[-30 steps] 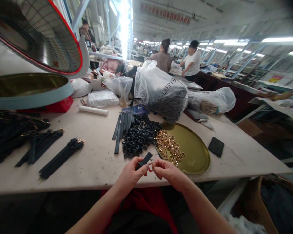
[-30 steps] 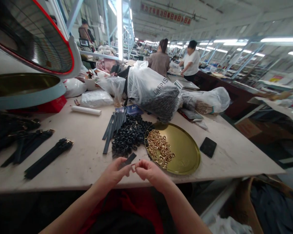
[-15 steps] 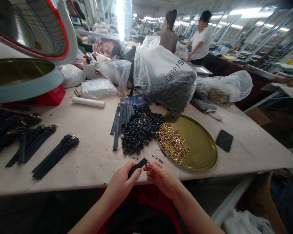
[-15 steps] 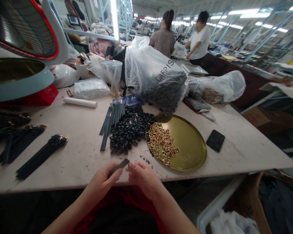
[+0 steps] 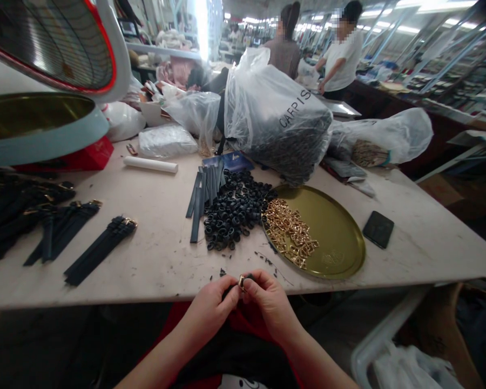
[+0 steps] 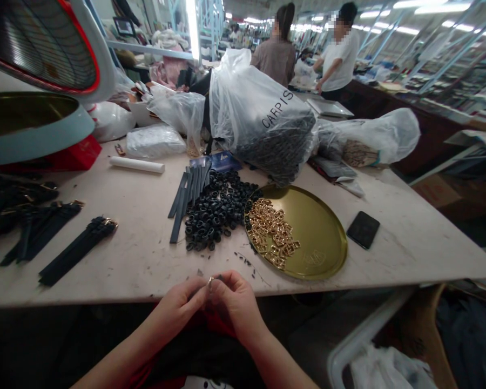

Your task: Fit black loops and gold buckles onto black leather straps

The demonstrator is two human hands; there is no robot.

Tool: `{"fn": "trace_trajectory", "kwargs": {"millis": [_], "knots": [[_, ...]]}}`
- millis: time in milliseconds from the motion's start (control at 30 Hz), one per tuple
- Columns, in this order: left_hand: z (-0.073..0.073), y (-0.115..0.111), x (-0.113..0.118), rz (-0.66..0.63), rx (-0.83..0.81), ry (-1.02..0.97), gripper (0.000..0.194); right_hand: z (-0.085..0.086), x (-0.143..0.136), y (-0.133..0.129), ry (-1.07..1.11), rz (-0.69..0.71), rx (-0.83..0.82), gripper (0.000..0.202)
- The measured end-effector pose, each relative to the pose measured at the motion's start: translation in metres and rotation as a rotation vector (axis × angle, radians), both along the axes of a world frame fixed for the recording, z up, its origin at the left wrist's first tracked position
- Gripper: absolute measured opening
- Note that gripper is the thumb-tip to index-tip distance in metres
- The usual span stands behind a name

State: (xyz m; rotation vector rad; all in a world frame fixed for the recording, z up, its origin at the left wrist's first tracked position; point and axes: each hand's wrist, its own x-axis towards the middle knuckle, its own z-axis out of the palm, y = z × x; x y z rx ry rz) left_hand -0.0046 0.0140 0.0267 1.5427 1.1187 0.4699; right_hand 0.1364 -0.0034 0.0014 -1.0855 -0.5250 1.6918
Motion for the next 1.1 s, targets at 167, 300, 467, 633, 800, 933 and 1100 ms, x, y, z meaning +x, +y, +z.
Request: {"fn": "trace_trajectory", "kwargs": {"millis": [167, 300, 467, 633, 800, 933, 1100], "knots": [[0.007, -0.007, -0.004, 0.066, -0.046, 0.048, 0.023, 0.006, 0.005, 0.000, -0.138, -0.127, 0.037, 0.024], [0.012, -0.013, -0.004, 0.125, -0.082, -0.070, 0.022, 0.012, -0.002, -0.008, -0.142, -0.035, 0.029, 0.028], [0.005, -0.018, -0.004, 0.178, -0.269, -0.207, 0.027, 0.016, -0.007, -0.018, -0.237, 0.025, 0.064, 0.032], [0.003, -0.019, -0.006, 0.190, -0.379, -0.214, 0.030, 0.020, -0.004, -0.020, -0.125, 0.051, 0.052, 0.029], [0.002, -0.020, -0.006, 0.239, -0.405, -0.234, 0.031, 0.018, -0.007, -0.021, -0.106, 0.119, 0.069, 0.025], [-0.009, -0.021, -0.003, 0.264, -0.372, -0.200, 0.030, 0.004, -0.009, -0.025, -0.290, 0.081, 0.167, 0.018], [-0.009, -0.023, -0.004, 0.265, -0.180, -0.050, 0.026, -0.008, -0.003, -0.028, -0.783, 0.040, 0.376, 0.010]]}}
